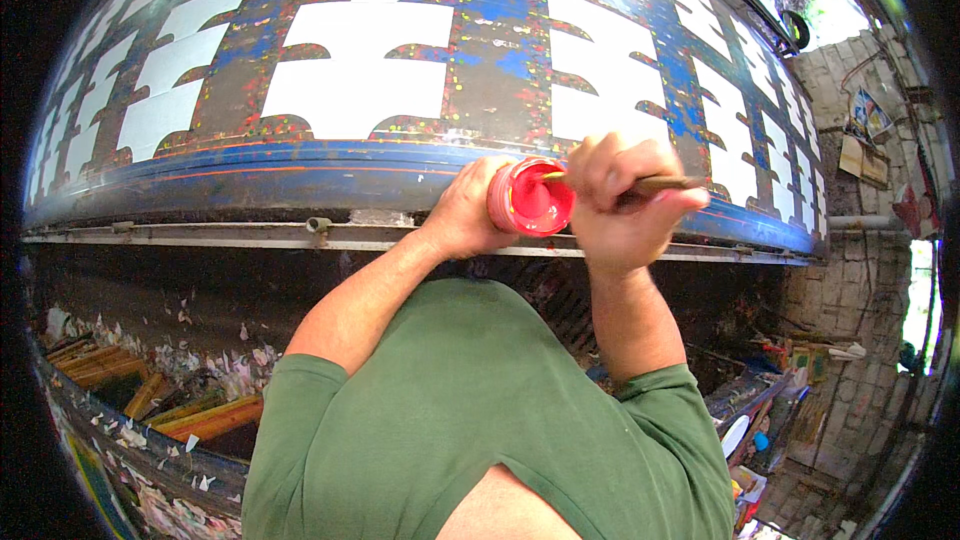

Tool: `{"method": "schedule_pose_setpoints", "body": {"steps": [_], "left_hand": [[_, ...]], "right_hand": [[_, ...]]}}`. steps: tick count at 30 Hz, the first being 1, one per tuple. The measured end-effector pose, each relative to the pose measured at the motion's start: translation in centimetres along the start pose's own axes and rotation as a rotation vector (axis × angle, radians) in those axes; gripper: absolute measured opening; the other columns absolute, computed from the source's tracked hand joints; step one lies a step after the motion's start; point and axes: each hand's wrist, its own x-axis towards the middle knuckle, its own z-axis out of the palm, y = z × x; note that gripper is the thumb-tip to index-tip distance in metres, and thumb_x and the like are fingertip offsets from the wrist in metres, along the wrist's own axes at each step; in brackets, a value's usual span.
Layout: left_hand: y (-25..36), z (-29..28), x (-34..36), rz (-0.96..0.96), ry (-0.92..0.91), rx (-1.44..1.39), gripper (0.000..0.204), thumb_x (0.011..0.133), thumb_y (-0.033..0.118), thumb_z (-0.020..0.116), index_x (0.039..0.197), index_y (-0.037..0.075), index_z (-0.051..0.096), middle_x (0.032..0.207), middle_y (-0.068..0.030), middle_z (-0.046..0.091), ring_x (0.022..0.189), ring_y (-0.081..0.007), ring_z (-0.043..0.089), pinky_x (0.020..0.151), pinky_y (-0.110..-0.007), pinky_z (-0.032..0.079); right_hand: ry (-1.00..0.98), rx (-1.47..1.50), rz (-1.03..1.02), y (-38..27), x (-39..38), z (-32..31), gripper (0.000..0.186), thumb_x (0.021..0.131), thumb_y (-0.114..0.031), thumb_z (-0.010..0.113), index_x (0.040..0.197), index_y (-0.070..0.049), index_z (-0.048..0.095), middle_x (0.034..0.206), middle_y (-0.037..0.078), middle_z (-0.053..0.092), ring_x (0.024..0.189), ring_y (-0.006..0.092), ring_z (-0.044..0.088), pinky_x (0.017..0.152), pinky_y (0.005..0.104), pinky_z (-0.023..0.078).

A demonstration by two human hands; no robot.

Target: The person stirs red ink in a small container, pours it onto a screen-printing frame, and uses a squeegee to spread the ink across the mesh. The person repeatedly pulls the squeegee over the screen to distribute the ink evenly.

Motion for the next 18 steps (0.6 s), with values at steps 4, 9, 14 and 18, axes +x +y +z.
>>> {"method": "schedule_pose_setpoints", "body": {"steps": [4,9,14,18], "left_hand": [[0.4,-0.2,0.3,-0.006,0.014,-0.012,0.068,0.071,0.023,0.1,0.131,0.007,0.073,0.118,-0.0171,0.078,0.113,-0.0383,0.074,0.102,-0.048,0.059],[0.3,-0.1,0.5,-0.06,-0.047,-0.049,0.067,0.072,0.024,0.1,0.131,0.007,0.074,0.12,-0.0176,0.078,0.114,-0.0386,0.074,0.102,-0.048,0.059],[0.0,0.0,0.1,-0.035,-0.025,0.054,0.071,0.072,0.025,0.101,0.134,0.007,0.073,0.127,-0.0178,0.075,0.12,-0.0384,0.071,0.105,-0.048,0.057],[-0.3,0.1,0.0,-0.009,-0.014,0.022,0.078,0.072,0.028,0.102,0.139,0.008,0.07,0.131,-0.0166,0.072,0.123,-0.0374,0.068,0.108,-0.048,0.056]], "right_hand": [[-0.312,0.111,0.161,-0.6,-0.3,-0.6,0.081,0.105,-0.086,0.042,0.081,-0.009,0.051,0.063,0.001,0.04,0.056,0.0169,0.034,0.056,0.0363,0.031],[-0.072,0.018,0.016,-0.3,-0.2,-0.7,0.08,0.105,-0.085,0.042,0.082,-0.009,0.052,0.063,0.001,0.04,0.057,0.0167,0.034,0.056,0.0356,0.03],[-0.293,0.19,0.14,-0.5,-0.5,-0.8,0.082,0.104,-0.086,0.044,0.08,-0.008,0.052,0.063,0.002,0.041,0.057,0.0169,0.036,0.054,0.0365,0.03],[-0.096,0.105,0.057,-0.5,0.0,-1.8,0.08,0.105,-0.086,0.043,0.082,-0.009,0.051,0.065,0.001,0.042,0.057,0.0151,0.033,0.054,0.0367,0.029]]}}
